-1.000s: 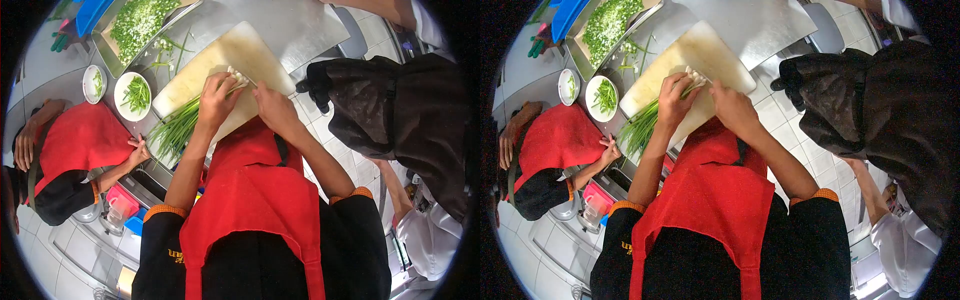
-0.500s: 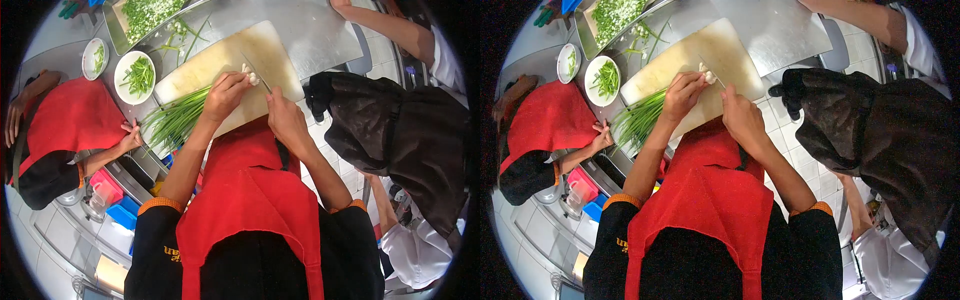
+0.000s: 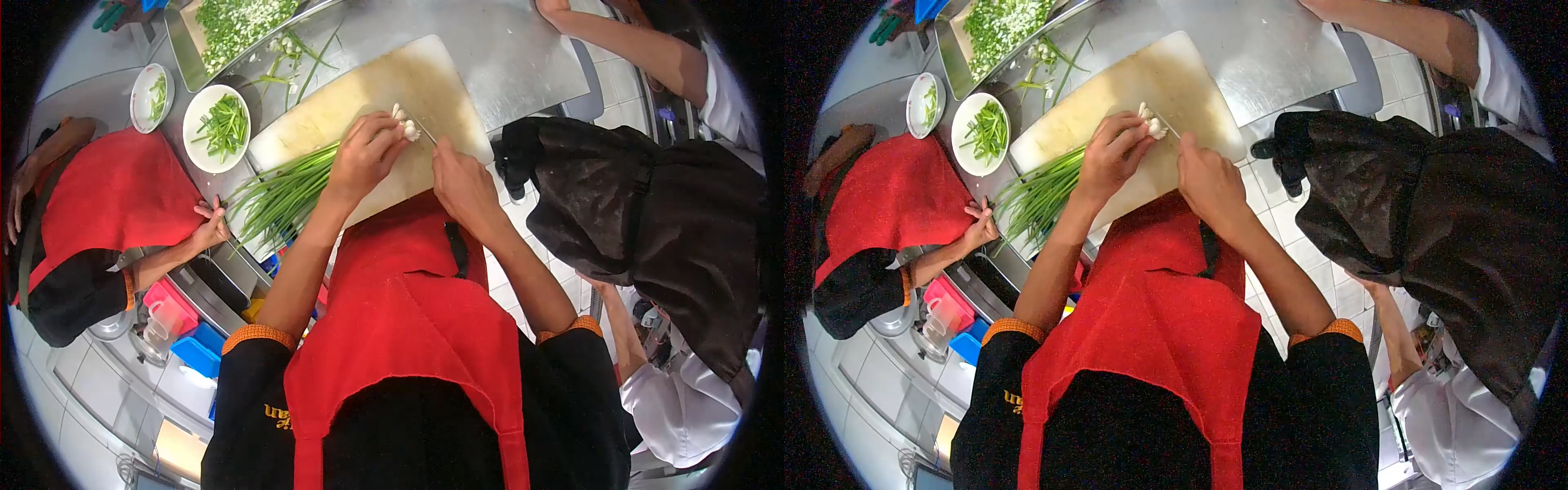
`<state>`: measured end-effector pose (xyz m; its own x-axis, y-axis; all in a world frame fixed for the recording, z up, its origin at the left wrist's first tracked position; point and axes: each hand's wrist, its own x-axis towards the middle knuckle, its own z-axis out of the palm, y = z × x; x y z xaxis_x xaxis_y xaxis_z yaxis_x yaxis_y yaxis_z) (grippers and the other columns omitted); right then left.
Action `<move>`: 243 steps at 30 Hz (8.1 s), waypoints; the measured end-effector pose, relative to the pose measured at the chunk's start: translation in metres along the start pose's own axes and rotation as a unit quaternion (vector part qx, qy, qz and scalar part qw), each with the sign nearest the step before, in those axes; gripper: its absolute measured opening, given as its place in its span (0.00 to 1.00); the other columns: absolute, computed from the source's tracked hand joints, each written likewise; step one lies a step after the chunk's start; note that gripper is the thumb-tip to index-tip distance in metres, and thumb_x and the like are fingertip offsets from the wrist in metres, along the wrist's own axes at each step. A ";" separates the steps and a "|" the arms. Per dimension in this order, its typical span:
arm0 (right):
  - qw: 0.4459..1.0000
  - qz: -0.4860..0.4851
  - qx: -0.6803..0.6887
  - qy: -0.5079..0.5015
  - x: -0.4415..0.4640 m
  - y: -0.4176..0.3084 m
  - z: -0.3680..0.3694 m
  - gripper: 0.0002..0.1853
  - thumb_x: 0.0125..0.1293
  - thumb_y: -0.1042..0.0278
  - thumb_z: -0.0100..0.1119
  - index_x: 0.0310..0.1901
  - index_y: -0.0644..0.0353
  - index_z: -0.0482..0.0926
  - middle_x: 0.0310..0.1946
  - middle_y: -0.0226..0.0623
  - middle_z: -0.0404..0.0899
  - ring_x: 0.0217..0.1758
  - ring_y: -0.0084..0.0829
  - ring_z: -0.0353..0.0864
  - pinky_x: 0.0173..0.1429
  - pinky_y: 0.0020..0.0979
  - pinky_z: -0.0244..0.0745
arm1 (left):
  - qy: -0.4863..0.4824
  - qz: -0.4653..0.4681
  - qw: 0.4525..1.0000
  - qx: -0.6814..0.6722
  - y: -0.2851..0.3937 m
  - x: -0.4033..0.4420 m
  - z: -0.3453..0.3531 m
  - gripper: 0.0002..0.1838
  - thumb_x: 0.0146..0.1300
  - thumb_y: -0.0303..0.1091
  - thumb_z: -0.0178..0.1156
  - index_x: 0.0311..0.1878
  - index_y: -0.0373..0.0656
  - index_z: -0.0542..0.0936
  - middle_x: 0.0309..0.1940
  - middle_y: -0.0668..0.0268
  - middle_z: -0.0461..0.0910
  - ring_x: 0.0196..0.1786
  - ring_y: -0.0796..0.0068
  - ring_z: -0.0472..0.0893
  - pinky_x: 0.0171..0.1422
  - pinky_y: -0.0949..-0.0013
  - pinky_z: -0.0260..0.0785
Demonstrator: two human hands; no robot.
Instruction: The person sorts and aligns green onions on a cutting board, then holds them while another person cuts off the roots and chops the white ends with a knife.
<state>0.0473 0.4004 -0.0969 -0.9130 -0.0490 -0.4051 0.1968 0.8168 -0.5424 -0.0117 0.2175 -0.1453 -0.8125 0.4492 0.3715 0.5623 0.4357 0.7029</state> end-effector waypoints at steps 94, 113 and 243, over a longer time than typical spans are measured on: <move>1.000 -0.002 0.003 -0.009 0.010 -0.007 0.019 0.05 0.68 0.71 0.44 0.40 0.62 0.65 0.23 0.57 0.80 0.31 0.60 0.83 0.34 0.56 0.79 | -0.037 0.015 0.999 0.010 -0.013 0.009 -0.004 0.09 0.48 0.19 0.72 0.32 0.41 0.84 0.36 0.64 0.84 0.41 0.65 0.83 0.44 0.66 0.77; 0.995 0.078 0.055 -0.027 -0.062 0.016 0.013 0.07 0.70 0.71 0.48 0.42 0.62 0.62 0.21 0.58 0.77 0.29 0.62 0.79 0.31 0.59 0.70 | -0.047 0.023 0.998 0.019 -0.013 0.007 -0.008 0.09 0.48 0.19 0.72 0.32 0.41 0.84 0.35 0.64 0.82 0.38 0.66 0.82 0.43 0.67 0.76; 0.999 0.036 0.005 -0.027 -0.027 0.001 0.023 0.06 0.71 0.68 0.44 0.41 0.61 0.61 0.21 0.56 0.77 0.27 0.62 0.79 0.30 0.59 0.72 | -0.037 0.041 0.998 0.037 -0.018 -0.002 -0.004 0.09 0.48 0.22 0.72 0.33 0.43 0.84 0.38 0.65 0.82 0.41 0.64 0.80 0.44 0.65 0.76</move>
<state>0.0806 0.3887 -0.1034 -0.8754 -0.0220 -0.4828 0.2651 0.8135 -0.5176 -0.0206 0.2054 -0.1557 -0.7509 0.5413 0.3783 0.6389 0.4507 0.6234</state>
